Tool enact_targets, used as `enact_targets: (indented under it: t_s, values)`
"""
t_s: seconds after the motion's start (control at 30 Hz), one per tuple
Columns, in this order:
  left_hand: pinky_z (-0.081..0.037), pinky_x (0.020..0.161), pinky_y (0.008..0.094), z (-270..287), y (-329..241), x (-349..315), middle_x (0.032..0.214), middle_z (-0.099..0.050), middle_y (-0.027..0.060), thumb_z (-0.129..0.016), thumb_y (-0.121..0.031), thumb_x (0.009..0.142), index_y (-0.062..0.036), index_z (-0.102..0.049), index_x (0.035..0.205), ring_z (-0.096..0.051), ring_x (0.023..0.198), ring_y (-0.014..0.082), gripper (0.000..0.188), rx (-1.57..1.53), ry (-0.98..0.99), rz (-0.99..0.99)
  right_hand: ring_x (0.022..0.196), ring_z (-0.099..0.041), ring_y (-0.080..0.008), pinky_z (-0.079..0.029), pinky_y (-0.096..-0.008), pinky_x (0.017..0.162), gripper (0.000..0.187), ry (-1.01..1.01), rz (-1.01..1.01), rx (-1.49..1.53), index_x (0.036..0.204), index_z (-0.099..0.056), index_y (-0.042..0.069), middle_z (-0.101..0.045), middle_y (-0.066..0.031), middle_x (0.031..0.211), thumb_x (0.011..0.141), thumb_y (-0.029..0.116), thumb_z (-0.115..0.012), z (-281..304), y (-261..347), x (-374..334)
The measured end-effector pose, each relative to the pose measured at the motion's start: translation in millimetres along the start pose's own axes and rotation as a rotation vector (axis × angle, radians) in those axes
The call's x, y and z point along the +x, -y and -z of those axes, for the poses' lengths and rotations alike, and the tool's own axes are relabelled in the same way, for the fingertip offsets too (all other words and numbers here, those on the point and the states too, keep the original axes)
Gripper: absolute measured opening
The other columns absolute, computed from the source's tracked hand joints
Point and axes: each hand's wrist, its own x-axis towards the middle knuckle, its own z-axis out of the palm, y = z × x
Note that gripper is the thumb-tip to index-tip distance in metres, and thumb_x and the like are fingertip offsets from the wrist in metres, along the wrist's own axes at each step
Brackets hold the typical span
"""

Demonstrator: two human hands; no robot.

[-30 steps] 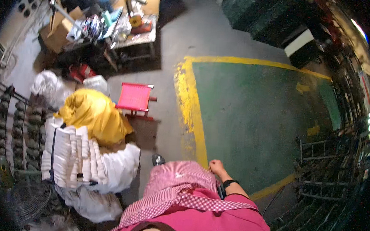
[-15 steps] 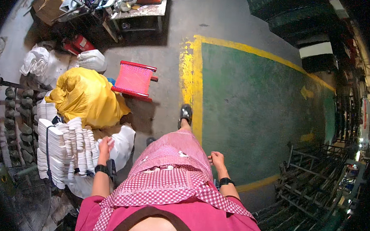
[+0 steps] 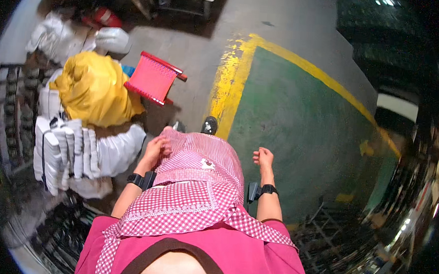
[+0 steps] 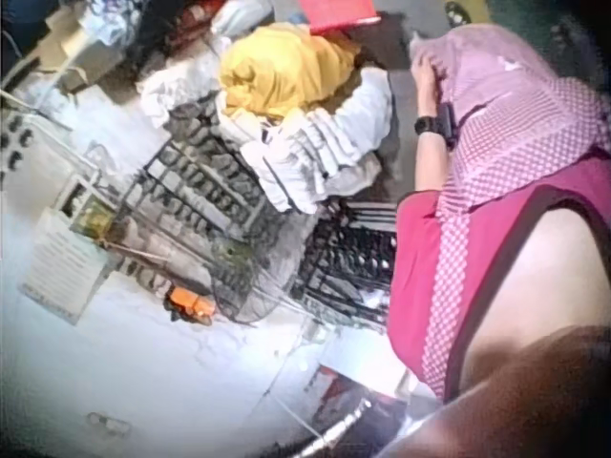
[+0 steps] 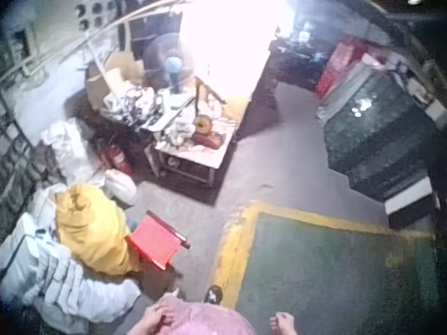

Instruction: The person arranges black shoes on a metal rack, adjusting their positions and orientation. The person then walks to a nearby table, picks up a small white object, and returns to the rack to continue arranging the shoes.

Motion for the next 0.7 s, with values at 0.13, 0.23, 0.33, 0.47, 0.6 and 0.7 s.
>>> enact_targets:
  t_s: [0.13,0.23,0.33,0.47,0.6,0.7]
  values:
    - [-0.047,0.058,0.0231,12,-21,11,0.100,-0.057,0.0127,-0.046,-0.014,0.084,-0.0003,-0.044,0.112,-0.059,0.077,0.0174,0.031,-0.083,-0.183,-0.100,0.053,-0.056,-0.0122,-0.044,-0.0242,0.041,0.024,0.029,0.025,-0.109,0.106,-0.048,0.004,-0.061,-0.0081,0.079,0.085,0.014,-0.042,-12,67,39]
    - [-0.048,0.062,0.0251,45,-6,21,0.103,-0.056,0.0131,-0.044,-0.016,0.086,-0.0014,-0.043,0.114,-0.059,0.081,0.0196,0.032,-0.150,-0.325,-0.071,0.053,-0.056,-0.0120,-0.044,-0.0244,0.042,0.024,0.061,0.062,-0.162,0.106,-0.048,0.004,-0.061,-0.0076,0.079,0.085,0.014,-0.042,-43,117,59]
    - [-0.047,0.069,0.0284,78,30,25,0.107,-0.054,0.0111,-0.045,-0.020,0.086,-0.0042,-0.040,0.117,-0.058,0.085,0.0209,0.035,-0.256,-0.430,0.054,0.055,-0.056,-0.0123,-0.044,-0.0247,0.044,0.025,0.137,0.104,-0.230,0.107,-0.048,0.004,-0.061,-0.0078,0.080,0.084,0.015,-0.044,-85,154,68]
    - [-0.047,0.071,0.0301,80,50,30,0.108,-0.053,0.0109,-0.043,-0.019,0.086,-0.0037,-0.039,0.118,-0.057,0.085,0.0211,0.036,-0.380,-0.539,0.173,0.055,-0.056,-0.0139,-0.044,-0.0248,0.045,0.028,0.291,0.098,-0.382,0.106,-0.048,0.003,-0.061,-0.0093,0.079,0.081,0.015,-0.046,-138,204,77]
    - [-0.047,0.074,0.0316,64,51,48,0.108,-0.054,0.0158,-0.040,-0.015,0.087,-0.0012,-0.041,0.116,-0.057,0.089,0.0242,0.032,-0.482,-0.563,0.211,0.055,-0.056,-0.0146,-0.045,-0.0260,0.046,0.027,0.289,0.190,-0.645,0.104,-0.050,0.003,-0.061,-0.0094,0.079,0.081,0.016,-0.045,-170,269,105]
    - [-0.047,0.076,0.0323,54,25,76,0.106,-0.055,0.0168,-0.041,-0.015,0.087,-0.0004,-0.042,0.116,-0.057,0.089,0.0246,0.032,-0.511,-0.545,0.119,0.055,-0.056,-0.0145,-0.045,-0.0267,0.047,0.026,0.263,0.274,-0.633,0.103,-0.052,0.004,-0.061,-0.0094,0.079,0.082,0.017,-0.045,-221,333,110]
